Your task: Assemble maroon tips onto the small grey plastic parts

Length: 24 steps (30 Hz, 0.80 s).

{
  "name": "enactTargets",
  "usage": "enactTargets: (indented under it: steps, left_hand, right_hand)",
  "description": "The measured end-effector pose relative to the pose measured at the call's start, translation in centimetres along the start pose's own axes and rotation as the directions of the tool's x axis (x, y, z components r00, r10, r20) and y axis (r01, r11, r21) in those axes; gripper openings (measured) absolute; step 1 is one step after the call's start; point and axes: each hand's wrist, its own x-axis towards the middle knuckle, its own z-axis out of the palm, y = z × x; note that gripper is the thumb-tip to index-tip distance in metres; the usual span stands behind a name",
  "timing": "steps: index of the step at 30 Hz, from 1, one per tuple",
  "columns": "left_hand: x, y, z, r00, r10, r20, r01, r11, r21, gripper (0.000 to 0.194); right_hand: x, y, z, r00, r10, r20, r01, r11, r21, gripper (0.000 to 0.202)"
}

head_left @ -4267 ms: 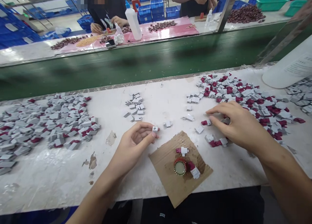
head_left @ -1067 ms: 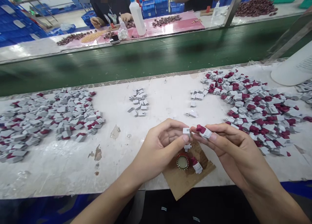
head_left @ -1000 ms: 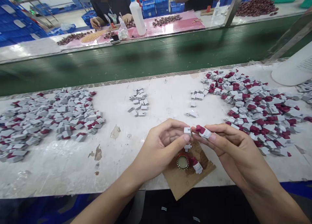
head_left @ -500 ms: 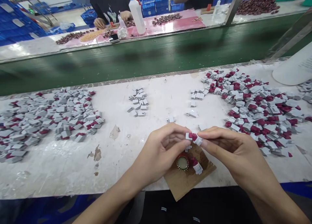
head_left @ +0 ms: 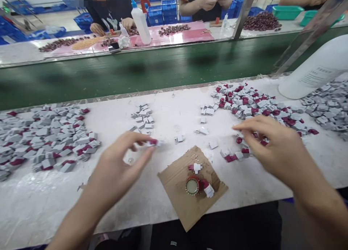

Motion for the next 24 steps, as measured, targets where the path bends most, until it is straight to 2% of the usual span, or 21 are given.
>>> enactTargets:
  steps: [2, 4, 6, 8, 11, 13, 16, 19, 21, 24]
  left_hand:
    - [0.8, -2.7, -1.7, 0.981, -0.171, -0.091, 0.185, 0.966, 0.183, 0.027]
    - [1.4, -5.0, -3.3, 0.939, -0.299, -0.17, 0.34, 0.886, 0.317, 0.025]
    - [1.5, -6.8, -4.5, 0.901, -0.376, -0.215, 0.433, 0.809, 0.397, 0.024]
    - [1.2, -8.2, -5.3, 0.883, -0.404, -0.239, 0.469, 0.767, 0.438, 0.023]
    - [0.5, -9.5, -5.8, 0.906, -0.326, -0.269, 0.42, 0.765, 0.488, 0.024]
    - [0.3, -9.5, -5.4, 0.924, -0.256, -0.283, 0.372, 0.773, 0.514, 0.033]
    - [0.7, -8.1, -3.6, 0.955, -0.172, -0.244, 0.27, 0.844, 0.464, 0.043]
    - [1.7, -6.1, -1.3, 0.99, -0.047, -0.134, 0.09, 0.938, 0.334, 0.036]
    - [2.4, -5.2, -0.1, 0.997, 0.006, -0.076, 0.017, 0.956, 0.292, 0.032]
    - [3.1, -4.8, 0.6, 0.999, 0.04, -0.029, -0.031, 0.965, 0.262, 0.027]
  right_hand:
    - [1.3, 2.8, -1.0, 0.998, -0.048, 0.034, 0.055, 0.968, -0.245, 0.037]
    - [2.3, 5.1, -1.2, 0.987, -0.076, 0.142, 0.119, 0.939, -0.324, 0.042]
    - [2.8, 6.6, -0.5, 0.974, -0.066, 0.216, 0.141, 0.925, -0.353, 0.043]
    - [3.1, 7.4, 0.5, 0.974, -0.042, 0.224, 0.13, 0.909, -0.395, 0.042]
    - [3.4, 7.7, 1.5, 0.979, -0.089, 0.184, 0.155, 0.908, -0.39, 0.038]
    - [3.5, 7.1, 1.5, 0.979, -0.148, 0.142, 0.188, 0.926, -0.328, 0.037]
    - [3.4, 5.3, 1.3, 0.985, -0.171, 0.02, 0.172, 0.968, -0.181, 0.036]
    - [2.5, 2.6, 1.3, 0.999, -0.047, -0.026, 0.048, 0.997, 0.057, 0.032]
    - [1.5, 0.8, 1.5, 0.995, 0.093, 0.023, -0.096, 0.954, 0.283, 0.034]
    - [0.1, -1.1, 2.1, 0.954, 0.209, 0.214, -0.297, 0.748, 0.594, 0.038]
